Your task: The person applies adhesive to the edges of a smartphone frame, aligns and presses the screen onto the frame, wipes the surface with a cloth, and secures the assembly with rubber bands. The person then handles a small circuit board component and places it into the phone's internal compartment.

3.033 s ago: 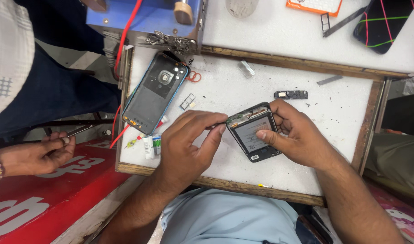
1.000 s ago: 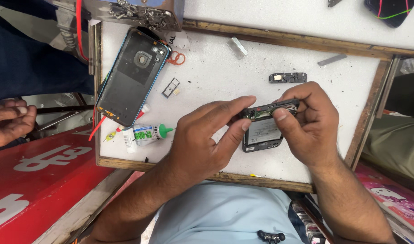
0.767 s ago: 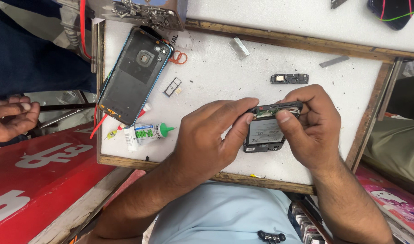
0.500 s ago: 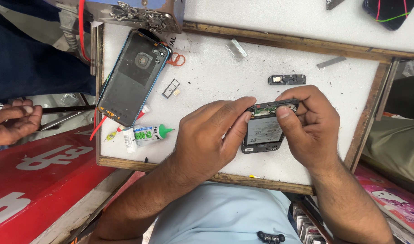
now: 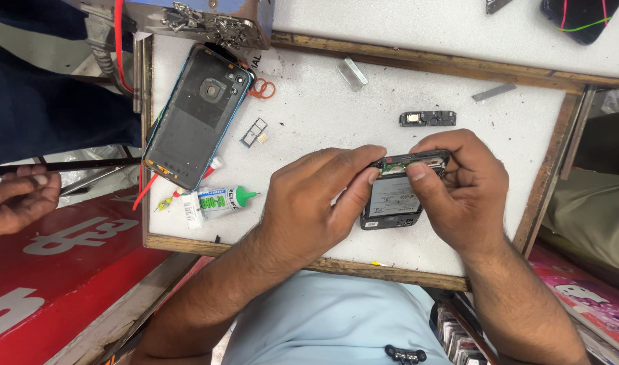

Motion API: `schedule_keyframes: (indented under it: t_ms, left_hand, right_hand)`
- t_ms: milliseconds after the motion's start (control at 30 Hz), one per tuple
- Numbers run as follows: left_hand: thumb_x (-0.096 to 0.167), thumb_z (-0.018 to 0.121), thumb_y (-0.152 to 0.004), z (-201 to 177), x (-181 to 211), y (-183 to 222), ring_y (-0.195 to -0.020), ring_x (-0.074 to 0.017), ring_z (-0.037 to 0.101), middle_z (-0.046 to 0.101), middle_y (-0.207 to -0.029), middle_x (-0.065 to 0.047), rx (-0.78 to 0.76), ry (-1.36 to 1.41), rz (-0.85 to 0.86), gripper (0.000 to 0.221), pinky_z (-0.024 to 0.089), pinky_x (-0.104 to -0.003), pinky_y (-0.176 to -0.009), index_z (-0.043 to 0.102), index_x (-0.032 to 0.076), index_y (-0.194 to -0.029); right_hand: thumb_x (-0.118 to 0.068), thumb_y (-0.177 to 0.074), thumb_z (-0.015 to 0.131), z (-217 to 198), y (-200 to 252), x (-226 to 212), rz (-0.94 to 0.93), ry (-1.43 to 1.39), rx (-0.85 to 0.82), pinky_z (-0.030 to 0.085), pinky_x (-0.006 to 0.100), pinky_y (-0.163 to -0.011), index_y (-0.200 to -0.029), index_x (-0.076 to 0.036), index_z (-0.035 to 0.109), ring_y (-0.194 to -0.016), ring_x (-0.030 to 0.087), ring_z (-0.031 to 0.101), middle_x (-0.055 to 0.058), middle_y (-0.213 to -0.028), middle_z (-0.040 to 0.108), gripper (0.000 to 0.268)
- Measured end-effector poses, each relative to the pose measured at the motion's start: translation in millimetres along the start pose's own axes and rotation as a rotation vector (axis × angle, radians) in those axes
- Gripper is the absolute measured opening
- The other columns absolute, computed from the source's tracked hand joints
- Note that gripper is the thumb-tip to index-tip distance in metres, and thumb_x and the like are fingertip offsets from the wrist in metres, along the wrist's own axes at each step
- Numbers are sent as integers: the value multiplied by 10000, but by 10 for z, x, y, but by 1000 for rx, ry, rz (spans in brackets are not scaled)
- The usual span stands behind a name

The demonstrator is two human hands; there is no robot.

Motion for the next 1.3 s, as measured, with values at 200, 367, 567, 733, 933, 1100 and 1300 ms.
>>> schedule_keyframes:
  t_ms: [200,367,567,733,933,1100,1300]
  left_hand:
    - [94,701,-1006,49,-138,41,-982,-152,729,723,-1064,-99,-119,280,-166,370,612,-282,-876,628,48,-1366]
    - [98,692,-1022,98,-198,78,-967,-135,718,736,-1053,-88,-64,267,-187,306,603,-271,-868,662,47,-1322]
    - [84,665,-1038,142,-228,78,-987,-135,726,729,-1062,-93,-56,294,-189,266,611,-264,-877,661,38,-1301]
    - [52,664,-1011,169,-214,55,-934,-133,718,720,-1017,-84,-20,255,-177,233,599,-269,-830,661,32,-1243]
    - [29,650,-1004,204,-224,38,-886,-123,696,676,-958,-73,2,233,-168,192,587,-276,-806,658,36,-1196]
    - [22,652,-1006,167,-191,-16,-902,-125,698,683,-985,-78,-19,258,-168,200,594,-278,-821,656,36,-1205]
    - [82,713,-960,-7,-21,-93,-948,-188,731,712,-1045,-119,-117,164,-106,337,602,-311,-824,633,12,-1279]
  right_hand:
    - [-64,-1073,635,2,5,-23,-13,1,2,490,139,-570,-1171,17,553,-727,5,632,51,-884,675,152]
    - [-65,-1083,641,18,14,-62,-67,26,5,528,138,-579,-1180,20,557,-732,18,659,60,-914,680,154]
    - [-79,-1075,655,7,33,-61,-91,68,17,513,137,-563,-1167,13,569,-713,11,644,58,-923,673,156]
    - [-101,-1071,659,4,17,-64,-130,106,9,479,132,-522,-1148,1,570,-667,-2,615,43,-886,663,156]
    - [-117,-1072,650,-5,10,-23,-118,92,10,436,124,-491,-1139,-2,573,-622,-13,580,33,-858,657,155]
    - [-144,-1105,612,-10,11,-6,-88,52,-9,441,141,-526,-1168,2,578,-656,-16,567,33,-834,653,163]
    - [-145,-1106,564,20,-6,-19,-7,-27,-56,427,139,-540,-1211,25,588,-658,-27,561,17,-825,665,201]
Point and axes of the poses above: each hand's wrist, its own y-axis away from the middle knuckle, its own z-axis out of the palm, x = y × z, the point moved 6 cm from there along -y, towards the middle knuckle
